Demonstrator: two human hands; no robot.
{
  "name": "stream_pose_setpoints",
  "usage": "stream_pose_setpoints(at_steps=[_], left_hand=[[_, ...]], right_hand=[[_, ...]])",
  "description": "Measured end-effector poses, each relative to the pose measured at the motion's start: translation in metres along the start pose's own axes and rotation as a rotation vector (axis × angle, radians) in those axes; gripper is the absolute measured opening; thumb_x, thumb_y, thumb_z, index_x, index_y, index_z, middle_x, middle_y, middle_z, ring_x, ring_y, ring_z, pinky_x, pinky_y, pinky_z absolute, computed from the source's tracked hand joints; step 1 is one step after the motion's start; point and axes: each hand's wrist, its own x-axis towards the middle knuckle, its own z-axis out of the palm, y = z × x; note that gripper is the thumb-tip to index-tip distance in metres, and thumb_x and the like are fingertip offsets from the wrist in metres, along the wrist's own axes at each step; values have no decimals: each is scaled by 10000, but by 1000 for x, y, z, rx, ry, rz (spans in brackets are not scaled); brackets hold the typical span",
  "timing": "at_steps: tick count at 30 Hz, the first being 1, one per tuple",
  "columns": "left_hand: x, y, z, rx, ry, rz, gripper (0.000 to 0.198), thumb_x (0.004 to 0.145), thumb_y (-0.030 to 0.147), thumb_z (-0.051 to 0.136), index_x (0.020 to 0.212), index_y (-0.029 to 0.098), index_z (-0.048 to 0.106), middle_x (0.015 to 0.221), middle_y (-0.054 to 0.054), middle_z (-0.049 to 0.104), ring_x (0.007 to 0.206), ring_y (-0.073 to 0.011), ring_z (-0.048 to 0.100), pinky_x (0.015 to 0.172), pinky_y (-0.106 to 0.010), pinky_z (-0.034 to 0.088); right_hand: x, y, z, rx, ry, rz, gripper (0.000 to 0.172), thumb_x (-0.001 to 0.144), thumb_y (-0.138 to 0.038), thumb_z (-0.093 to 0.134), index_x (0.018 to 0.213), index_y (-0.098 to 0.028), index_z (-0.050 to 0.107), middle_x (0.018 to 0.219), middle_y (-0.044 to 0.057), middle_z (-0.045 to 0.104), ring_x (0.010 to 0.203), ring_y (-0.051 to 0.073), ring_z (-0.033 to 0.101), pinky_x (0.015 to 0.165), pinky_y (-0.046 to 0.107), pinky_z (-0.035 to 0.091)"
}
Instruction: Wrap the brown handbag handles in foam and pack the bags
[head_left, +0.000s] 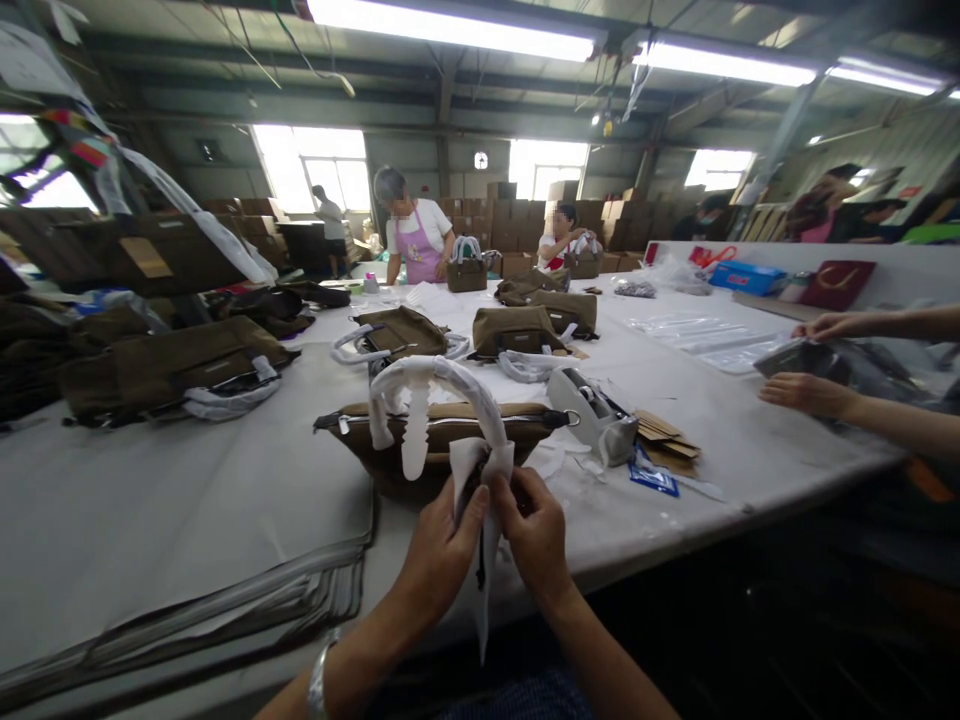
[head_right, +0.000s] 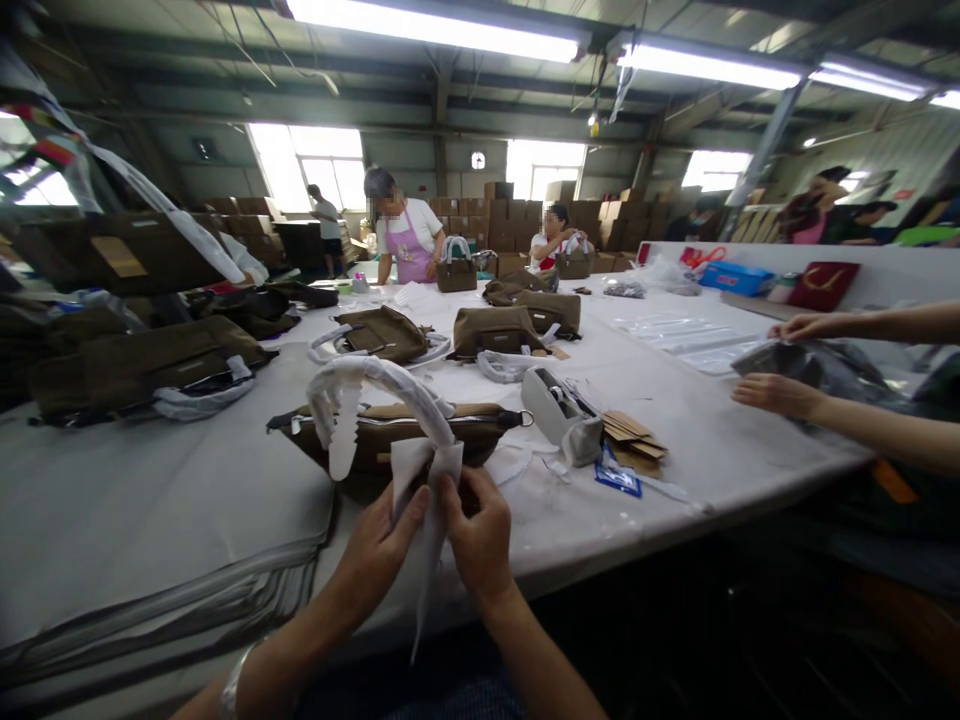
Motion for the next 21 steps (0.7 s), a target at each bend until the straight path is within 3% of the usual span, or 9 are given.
stream_pose_setpoints(at_steps=[7, 11, 16, 21], left_hand=[[2, -2, -8, 188, -19, 82, 486, 983, 336, 484, 1445, 185, 486, 1403, -116, 608, 1319, -285, 548, 1126, -393, 398], [4, -2, -5, 370, -23, 91, 536, 986, 273, 422, 1504, 139, 402, 1486, -151, 521, 1373, -289, 493, 1137, -401, 394], [8, 12, 4, 736, 4, -21, 598, 979, 217, 379, 1562, 134, 274, 1434, -171, 556, 1145, -336, 656, 891, -442, 561], [10, 18, 6, 926, 85, -29, 607, 996, 246, 355, 1571, 105, 219, 1331, -167, 613, 997, -294, 703, 731, -382, 593]], right_hand=[[12, -6, -7, -68, -90, -47, 348, 925, -471, 604, 702, -204, 602, 699, 24, 576, 655, 163, 515, 612, 288, 393], [19, -8, -2, -113, -1, -82, 407, 909, -463, 629, 621, -194, 529, 628, -10, 488, 608, 130, 440, 574, 267, 343], [15, -9, 13, -107, 122, -140, 409, 905, -435, 639, 618, -185, 491, 604, -39, 442, 581, 107, 405, 553, 242, 334], [10, -12, 20, -111, 113, -173, 403, 909, -407, 646, 610, -179, 501, 616, -35, 470, 591, 107, 429, 577, 236, 354]])
